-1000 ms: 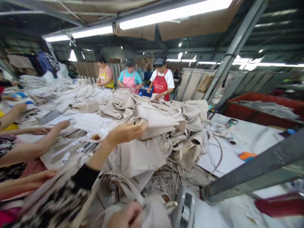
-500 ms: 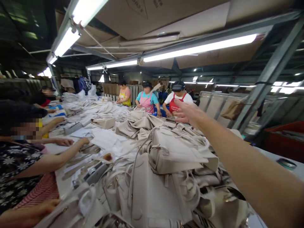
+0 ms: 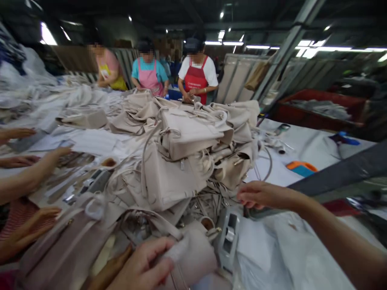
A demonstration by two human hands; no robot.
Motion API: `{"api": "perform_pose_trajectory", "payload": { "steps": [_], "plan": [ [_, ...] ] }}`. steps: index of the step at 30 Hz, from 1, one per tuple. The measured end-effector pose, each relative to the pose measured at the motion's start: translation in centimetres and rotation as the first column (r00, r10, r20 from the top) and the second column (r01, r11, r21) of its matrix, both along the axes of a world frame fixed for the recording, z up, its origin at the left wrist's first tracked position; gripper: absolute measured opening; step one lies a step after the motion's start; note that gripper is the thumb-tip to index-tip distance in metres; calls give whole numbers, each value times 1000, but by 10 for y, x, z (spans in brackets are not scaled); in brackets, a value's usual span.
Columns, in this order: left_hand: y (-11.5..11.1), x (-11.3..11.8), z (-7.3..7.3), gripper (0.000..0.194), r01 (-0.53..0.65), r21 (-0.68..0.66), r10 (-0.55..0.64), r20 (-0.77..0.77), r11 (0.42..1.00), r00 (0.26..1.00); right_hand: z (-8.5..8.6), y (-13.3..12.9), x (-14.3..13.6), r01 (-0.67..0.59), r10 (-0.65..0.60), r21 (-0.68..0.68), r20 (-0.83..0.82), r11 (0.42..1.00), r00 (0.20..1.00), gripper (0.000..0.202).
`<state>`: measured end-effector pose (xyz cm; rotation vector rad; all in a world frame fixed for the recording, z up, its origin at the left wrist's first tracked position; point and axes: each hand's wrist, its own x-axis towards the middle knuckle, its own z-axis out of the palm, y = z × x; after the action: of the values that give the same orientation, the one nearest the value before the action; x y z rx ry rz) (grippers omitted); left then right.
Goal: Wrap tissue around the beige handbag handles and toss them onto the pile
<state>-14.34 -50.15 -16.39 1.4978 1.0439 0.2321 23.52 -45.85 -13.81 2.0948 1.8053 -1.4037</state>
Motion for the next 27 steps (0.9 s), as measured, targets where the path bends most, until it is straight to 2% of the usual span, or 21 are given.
{"api": "perform_pose_trajectory", "payload": {
  "steps": [3,6,7,10,13,16,20,24,27],
  "plan": [
    [-2,6,-5,36,36,-30,-36,3,999,999,-61,-17,-14,25,-22,-26,113,999,993,24],
    [-4,9,-7,36,66,-28,-67,-16,997,998,-114,-7,-41,41,-49,36,258,999,965,17],
    [-4,9,-8,36,68,-20,-69,-20,997,997,-129,0,-50,54,-67,50,310,997,948,20],
    [-1,8,-9,39,32,12,-31,-14,999,999,-167,22,-69,101,-126,80,432,992,893,31],
    [3,6,-8,39,-15,4,15,-7,1000,1000,-191,36,-76,148,-175,93,496,985,850,33],
    [3,4,-11,36,-68,-15,68,1,998,998,-202,43,-72,179,-206,101,502,979,840,33],
    [-2,1,-22,38,-176,-57,180,73,983,981,-197,44,-56,197,-245,158,399,968,884,28],
    [-3,2,-26,35,-199,-54,202,60,978,977,-170,30,-35,225,-260,222,144,949,955,17],
    [-2,5,-22,34,-191,-36,193,53,981,980,-136,2,-28,270,-261,276,-71,922,963,27]
  ]
}}
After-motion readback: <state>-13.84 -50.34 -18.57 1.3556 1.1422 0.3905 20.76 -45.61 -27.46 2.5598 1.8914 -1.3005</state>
